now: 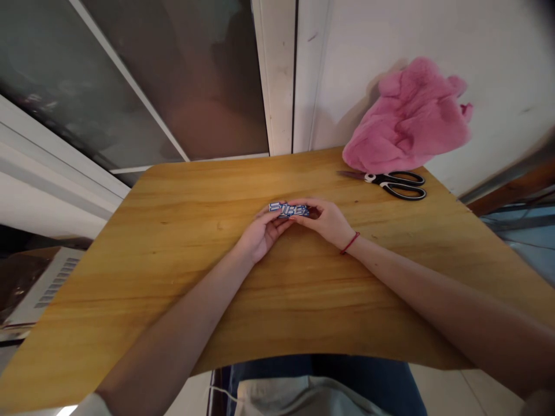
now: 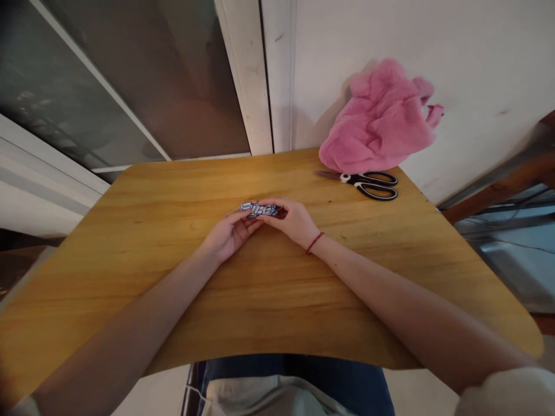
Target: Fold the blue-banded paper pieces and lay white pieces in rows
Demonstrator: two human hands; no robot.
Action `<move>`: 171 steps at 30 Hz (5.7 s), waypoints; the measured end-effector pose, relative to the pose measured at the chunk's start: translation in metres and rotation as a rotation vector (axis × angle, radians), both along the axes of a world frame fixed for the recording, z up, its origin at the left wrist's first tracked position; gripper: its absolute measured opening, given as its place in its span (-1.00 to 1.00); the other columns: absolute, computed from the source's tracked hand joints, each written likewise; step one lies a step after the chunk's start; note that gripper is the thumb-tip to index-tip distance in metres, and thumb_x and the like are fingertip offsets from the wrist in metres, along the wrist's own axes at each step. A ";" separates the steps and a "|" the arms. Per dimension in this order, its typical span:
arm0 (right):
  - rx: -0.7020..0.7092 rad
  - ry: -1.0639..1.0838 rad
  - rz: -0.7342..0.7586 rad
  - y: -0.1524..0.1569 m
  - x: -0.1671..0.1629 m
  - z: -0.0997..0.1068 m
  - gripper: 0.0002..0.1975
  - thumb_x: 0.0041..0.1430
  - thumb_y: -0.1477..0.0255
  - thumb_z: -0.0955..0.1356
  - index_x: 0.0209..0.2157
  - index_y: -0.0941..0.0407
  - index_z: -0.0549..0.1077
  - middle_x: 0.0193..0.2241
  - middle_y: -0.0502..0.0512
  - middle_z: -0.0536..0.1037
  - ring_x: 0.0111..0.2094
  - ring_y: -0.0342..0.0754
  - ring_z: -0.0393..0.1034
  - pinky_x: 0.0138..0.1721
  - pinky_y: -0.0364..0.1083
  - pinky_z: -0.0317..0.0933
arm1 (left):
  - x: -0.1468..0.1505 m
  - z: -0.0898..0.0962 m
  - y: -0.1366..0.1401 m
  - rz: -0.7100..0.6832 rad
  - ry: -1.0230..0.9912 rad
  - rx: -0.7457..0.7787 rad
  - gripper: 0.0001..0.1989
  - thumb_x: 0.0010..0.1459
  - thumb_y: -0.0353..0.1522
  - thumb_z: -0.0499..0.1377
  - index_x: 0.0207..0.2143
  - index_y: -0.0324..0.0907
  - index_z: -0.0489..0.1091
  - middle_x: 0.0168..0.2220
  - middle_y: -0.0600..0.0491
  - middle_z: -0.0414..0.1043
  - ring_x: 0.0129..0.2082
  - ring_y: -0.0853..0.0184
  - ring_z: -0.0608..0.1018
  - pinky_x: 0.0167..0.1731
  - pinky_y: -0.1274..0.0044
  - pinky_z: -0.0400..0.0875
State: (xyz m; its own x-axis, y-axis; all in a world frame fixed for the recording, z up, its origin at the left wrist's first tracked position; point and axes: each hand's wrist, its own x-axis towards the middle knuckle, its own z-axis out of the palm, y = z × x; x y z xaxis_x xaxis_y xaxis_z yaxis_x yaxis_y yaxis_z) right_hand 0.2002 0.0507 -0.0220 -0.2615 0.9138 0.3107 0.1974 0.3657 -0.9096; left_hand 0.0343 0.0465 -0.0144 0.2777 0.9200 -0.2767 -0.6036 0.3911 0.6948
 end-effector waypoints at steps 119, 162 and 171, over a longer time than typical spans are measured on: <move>-0.113 0.228 -0.195 0.012 0.004 -0.004 -0.71 -0.02 0.16 0.41 -0.38 0.10 0.55 -0.36 0.04 0.57 -0.36 -0.08 0.42 -0.31 -0.08 0.34 | 0.006 0.003 -0.011 -0.290 0.189 0.164 -0.88 0.09 -0.48 0.18 -0.27 -0.26 0.45 -0.32 -0.05 0.57 -0.35 0.34 0.59 -0.21 0.52 0.43; 0.522 -0.585 -0.206 -0.010 -0.004 0.005 -0.69 0.27 0.29 0.25 0.00 -0.01 0.44 -0.17 0.12 0.44 -0.10 0.05 0.21 -0.06 0.06 0.08 | 0.006 -0.004 -0.002 -0.054 -0.004 -0.024 -0.78 0.24 -0.37 0.05 -0.29 -0.29 0.46 -0.33 -0.01 0.54 -0.38 0.42 0.54 -0.28 0.56 0.47; 0.182 -0.234 -0.373 0.005 0.004 -0.005 -0.71 0.25 0.26 0.23 -0.09 0.09 0.42 -0.21 0.15 0.47 -0.14 0.04 0.28 -0.07 0.07 0.20 | 0.004 0.000 -0.006 -0.103 0.154 0.037 -0.67 -0.07 -0.65 0.24 -0.21 -0.25 0.44 -0.27 0.05 0.54 -0.30 0.46 0.54 -0.09 0.58 0.35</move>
